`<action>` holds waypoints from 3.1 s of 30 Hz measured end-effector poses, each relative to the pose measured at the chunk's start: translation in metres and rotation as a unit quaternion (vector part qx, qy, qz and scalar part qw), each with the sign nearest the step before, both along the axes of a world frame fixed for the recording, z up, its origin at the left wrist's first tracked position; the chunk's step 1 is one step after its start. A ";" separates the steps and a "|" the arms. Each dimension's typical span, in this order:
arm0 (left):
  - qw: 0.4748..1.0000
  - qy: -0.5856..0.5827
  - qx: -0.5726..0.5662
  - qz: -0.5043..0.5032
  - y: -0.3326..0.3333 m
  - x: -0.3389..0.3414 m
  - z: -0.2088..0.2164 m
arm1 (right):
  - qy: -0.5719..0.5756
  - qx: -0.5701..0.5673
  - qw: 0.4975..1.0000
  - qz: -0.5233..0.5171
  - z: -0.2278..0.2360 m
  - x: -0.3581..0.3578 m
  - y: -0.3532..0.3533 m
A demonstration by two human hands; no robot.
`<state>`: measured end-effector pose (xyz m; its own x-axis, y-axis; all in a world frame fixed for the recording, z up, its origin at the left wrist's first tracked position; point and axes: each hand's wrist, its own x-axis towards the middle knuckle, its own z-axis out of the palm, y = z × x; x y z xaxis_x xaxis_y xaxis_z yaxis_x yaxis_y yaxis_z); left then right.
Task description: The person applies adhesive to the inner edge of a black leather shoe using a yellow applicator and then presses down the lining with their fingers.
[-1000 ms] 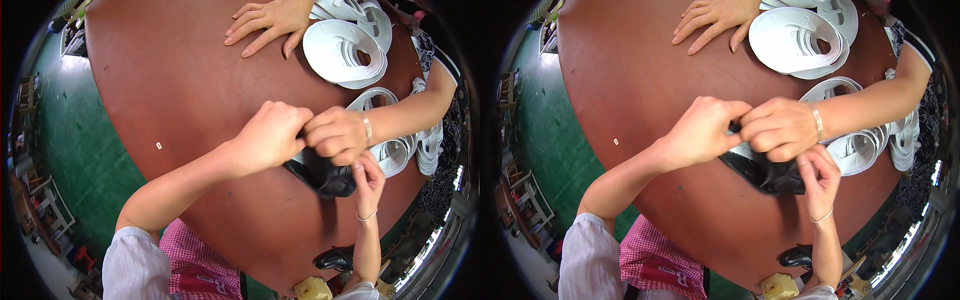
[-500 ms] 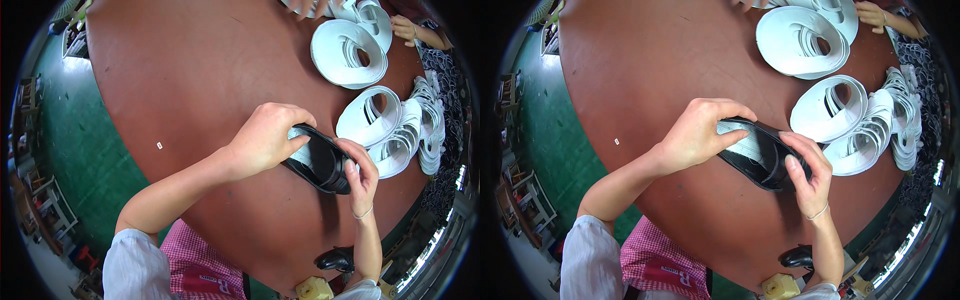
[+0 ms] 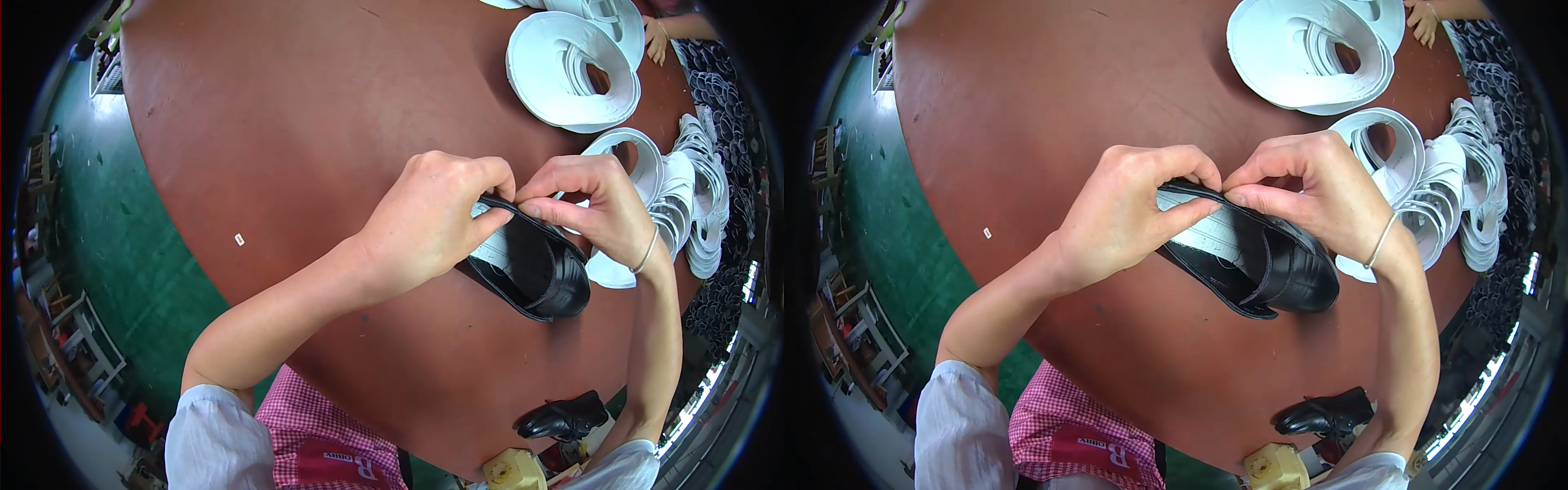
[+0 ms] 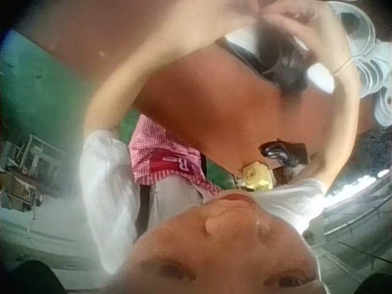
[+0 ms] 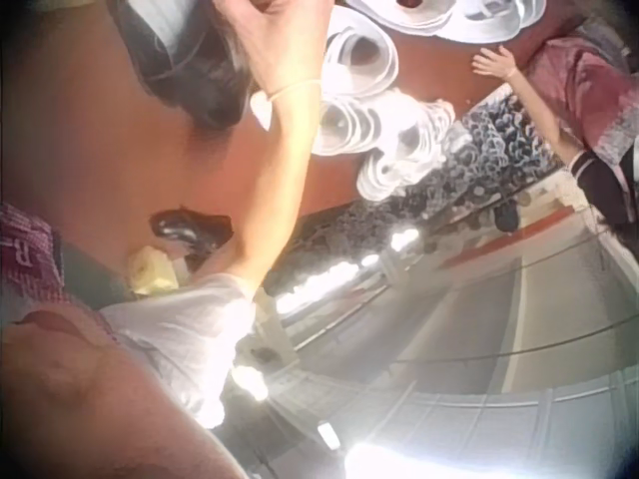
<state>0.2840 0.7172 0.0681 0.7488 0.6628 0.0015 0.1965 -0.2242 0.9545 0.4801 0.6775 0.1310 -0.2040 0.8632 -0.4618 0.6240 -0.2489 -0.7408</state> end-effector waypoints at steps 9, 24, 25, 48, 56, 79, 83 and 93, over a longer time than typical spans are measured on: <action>1.000 -0.003 -0.006 0.009 -0.001 -0.002 0.001 | 0.021 0.018 0.994 0.106 -0.001 0.005 0.014; 0.999 -0.024 -0.023 0.037 -0.005 -0.003 -0.003 | -0.047 0.143 0.981 0.124 -0.001 -0.005 0.004; 0.999 -0.026 -0.022 0.037 -0.005 -0.002 -0.004 | -0.049 0.143 0.981 0.124 -0.004 -0.001 0.003; 0.999 -0.011 -0.027 0.026 -0.005 -0.001 -0.003 | 0.047 0.036 0.994 0.088 -0.008 0.011 0.007; 0.999 -0.018 -0.026 0.010 -0.002 -0.003 -0.001 | 0.015 0.071 0.980 0.183 -0.004 0.009 0.021; 0.994 -0.076 0.069 0.047 -0.007 -0.001 -0.005 | -0.093 0.315 0.940 0.096 -0.017 -0.011 -0.026; 0.928 -0.031 0.369 -0.022 0.004 -0.005 -0.001 | -0.165 0.397 0.885 0.178 -0.018 -0.013 -0.027; 0.967 -0.051 0.246 -0.040 0.003 -0.007 -0.007 | -0.149 0.429 0.875 0.169 -0.024 -0.015 -0.032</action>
